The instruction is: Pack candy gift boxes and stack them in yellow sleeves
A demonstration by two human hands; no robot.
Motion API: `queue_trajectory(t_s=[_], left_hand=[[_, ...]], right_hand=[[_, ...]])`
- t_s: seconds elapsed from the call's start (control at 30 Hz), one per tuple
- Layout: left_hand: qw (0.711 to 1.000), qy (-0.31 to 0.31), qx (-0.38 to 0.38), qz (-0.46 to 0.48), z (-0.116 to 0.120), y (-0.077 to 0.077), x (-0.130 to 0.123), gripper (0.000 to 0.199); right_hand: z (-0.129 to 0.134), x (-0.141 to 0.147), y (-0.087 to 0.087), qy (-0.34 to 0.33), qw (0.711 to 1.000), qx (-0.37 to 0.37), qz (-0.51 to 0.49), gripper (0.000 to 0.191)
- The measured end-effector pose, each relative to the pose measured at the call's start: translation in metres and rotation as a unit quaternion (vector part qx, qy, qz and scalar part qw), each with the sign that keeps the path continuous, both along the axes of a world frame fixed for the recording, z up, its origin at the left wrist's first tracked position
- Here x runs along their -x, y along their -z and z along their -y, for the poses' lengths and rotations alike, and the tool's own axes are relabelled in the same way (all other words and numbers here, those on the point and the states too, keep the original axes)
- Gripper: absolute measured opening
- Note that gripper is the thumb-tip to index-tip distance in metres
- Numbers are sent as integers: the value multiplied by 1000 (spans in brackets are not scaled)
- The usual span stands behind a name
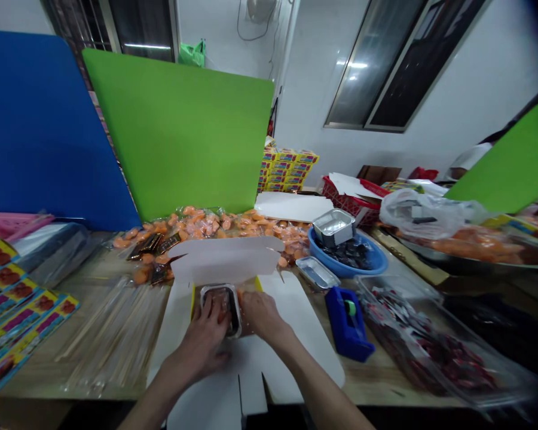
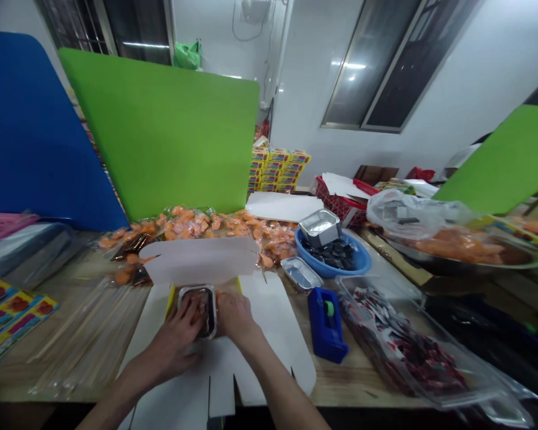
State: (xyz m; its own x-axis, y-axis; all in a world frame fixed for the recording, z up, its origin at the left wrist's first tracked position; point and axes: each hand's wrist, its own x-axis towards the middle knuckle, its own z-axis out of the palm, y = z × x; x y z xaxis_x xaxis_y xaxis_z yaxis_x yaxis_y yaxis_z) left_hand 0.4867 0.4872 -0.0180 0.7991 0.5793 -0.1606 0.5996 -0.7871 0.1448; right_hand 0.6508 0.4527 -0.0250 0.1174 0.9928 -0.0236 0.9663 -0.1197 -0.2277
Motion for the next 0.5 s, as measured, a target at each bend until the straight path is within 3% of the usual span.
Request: queue_trajectory(t_s=[0.07,0.13,0.2,0.27,0.3,0.37,0.4,0.5], left_hand=[[1000,16,-3,6,-1,-1,-1,79],[999,42,-4,27,-2,-3,1,82],[994,39,-14,97,-4,-6,10,72],[971,-58,-59,224,-11,-12,22,50],[944,-134,-96,287,-18,-16,28,43],[880,-266,-160,359,-37,-26,36,40],[869,-296,-165,360,-49,-32,37,40],[918,-247,-76,300,-77,-46,31,27]], right_hand=[[10,-9,1,13,999,-18,-26,17],[21,-26,3,57,989,-83,-106,17],[28,-49,3,128,952,-186,-208,19],[29,-74,0,183,906,-272,-267,36],[26,-85,-4,193,895,-295,-274,44],[15,-102,-15,167,904,-293,-262,49],[9,-106,-21,136,919,-271,-252,44],[-10,-103,-34,60,948,-182,-254,26]])
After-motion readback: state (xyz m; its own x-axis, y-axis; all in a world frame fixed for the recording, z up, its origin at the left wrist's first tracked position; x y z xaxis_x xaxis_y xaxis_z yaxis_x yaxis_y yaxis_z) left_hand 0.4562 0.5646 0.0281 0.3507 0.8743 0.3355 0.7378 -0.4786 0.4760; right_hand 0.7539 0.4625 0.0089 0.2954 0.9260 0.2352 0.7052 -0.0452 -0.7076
